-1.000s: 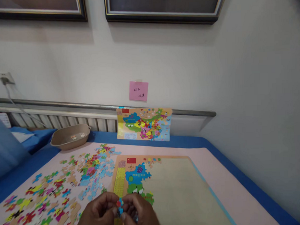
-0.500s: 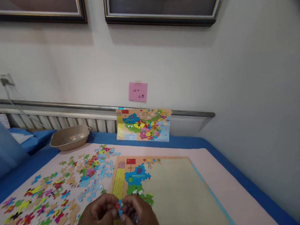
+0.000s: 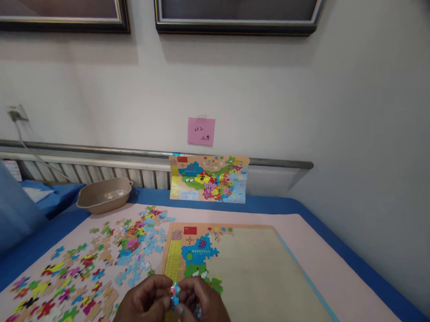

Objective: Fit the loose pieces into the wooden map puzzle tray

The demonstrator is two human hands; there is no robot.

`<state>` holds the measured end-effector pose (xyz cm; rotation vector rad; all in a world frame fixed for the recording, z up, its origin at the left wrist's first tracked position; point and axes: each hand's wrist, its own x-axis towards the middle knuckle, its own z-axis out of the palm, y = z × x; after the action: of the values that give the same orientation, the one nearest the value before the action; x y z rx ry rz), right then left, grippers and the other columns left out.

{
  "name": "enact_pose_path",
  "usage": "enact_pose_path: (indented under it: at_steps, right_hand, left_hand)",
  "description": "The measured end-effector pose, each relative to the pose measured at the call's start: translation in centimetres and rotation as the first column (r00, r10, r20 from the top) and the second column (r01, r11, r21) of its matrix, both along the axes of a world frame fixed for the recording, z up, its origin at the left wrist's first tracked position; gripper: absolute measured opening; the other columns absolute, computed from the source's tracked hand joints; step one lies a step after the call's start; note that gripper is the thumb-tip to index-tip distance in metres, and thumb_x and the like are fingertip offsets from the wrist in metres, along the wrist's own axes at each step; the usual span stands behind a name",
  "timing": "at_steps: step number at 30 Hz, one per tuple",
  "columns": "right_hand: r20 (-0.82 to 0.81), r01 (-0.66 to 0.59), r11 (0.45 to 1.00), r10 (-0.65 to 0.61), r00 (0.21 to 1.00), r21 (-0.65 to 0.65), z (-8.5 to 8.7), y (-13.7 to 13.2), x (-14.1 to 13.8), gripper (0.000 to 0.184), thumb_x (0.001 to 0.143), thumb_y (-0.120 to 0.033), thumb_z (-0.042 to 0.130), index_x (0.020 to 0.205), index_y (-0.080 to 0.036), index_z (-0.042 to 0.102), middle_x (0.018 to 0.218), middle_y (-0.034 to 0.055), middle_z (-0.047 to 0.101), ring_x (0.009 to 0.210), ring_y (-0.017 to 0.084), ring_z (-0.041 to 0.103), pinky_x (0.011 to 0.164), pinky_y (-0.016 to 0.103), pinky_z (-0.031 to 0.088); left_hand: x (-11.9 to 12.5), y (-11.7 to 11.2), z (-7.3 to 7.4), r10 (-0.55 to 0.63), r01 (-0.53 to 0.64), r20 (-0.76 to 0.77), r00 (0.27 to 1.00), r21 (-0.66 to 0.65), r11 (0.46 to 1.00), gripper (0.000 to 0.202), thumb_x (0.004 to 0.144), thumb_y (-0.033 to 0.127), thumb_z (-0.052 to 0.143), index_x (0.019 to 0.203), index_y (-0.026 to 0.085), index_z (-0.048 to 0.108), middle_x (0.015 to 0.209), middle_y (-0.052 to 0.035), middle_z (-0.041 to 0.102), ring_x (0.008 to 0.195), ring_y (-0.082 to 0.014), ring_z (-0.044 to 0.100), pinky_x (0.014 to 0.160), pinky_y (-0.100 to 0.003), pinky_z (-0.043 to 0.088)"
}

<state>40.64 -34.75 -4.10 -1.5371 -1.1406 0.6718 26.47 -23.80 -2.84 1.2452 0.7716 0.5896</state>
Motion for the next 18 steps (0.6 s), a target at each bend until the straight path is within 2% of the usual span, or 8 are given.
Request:
enact_pose_path:
  at_steps: [5, 12, 18]
  right_hand:
    - [-0.05, -0.007, 0.999, 0.009, 0.999, 0.044, -0.2, 0.1, 0.0, 0.03, 0.079, -0.017, 0.064, 0.108, -0.021, 0.071, 0.091, 0.0031, 0.072, 0.076, 0.017, 0.064, 0.07, 0.025, 0.05]
    - [-0.039, 0.016, 0.999, -0.014, 0.999, 0.043, -0.6, 0.2, 0.1, 0.028, 0.079, -0.016, 0.064, 0.106, -0.022, 0.069, 0.09, 0.0021, 0.071, 0.076, 0.017, 0.063, 0.071, 0.026, 0.049]
    - [-0.015, 0.044, 0.998, -0.043, 0.999, 0.045, 0.0, 0.0, 0.0, 0.027, 0.081, -0.016, 0.061, 0.106, -0.022, 0.069, 0.091, 0.0018, 0.069, 0.079, 0.017, 0.064, 0.073, 0.027, 0.049]
  left_hand:
    - [0.0, -0.2, 0.2, 0.011, -0.011, 0.015, 1.0, -0.001, 1.0, 0.053, 0.057, 0.055, 0.096, 0.089, 0.016, 0.078, 0.067, 0.0003, 0.066, 0.06, -0.0119, 0.051, 0.06, -0.023, 0.039]
    - [-0.3, 0.8, -1.9, -0.046, 0.045, 0.024, 0.999, 0.031, 0.998, 0.058, 0.061, 0.058, 0.093, 0.101, 0.018, 0.079, 0.072, -0.0026, 0.069, 0.065, -0.0165, 0.058, 0.064, -0.028, 0.045]
    - [-0.7, 0.8, -0.6, -0.075, 0.077, -0.025, 0.997, 0.104, 0.992, 0.049, 0.065, 0.046, 0.092, 0.105, 0.02, 0.081, 0.079, -0.0034, 0.072, 0.076, -0.0199, 0.065, 0.073, -0.029, 0.05]
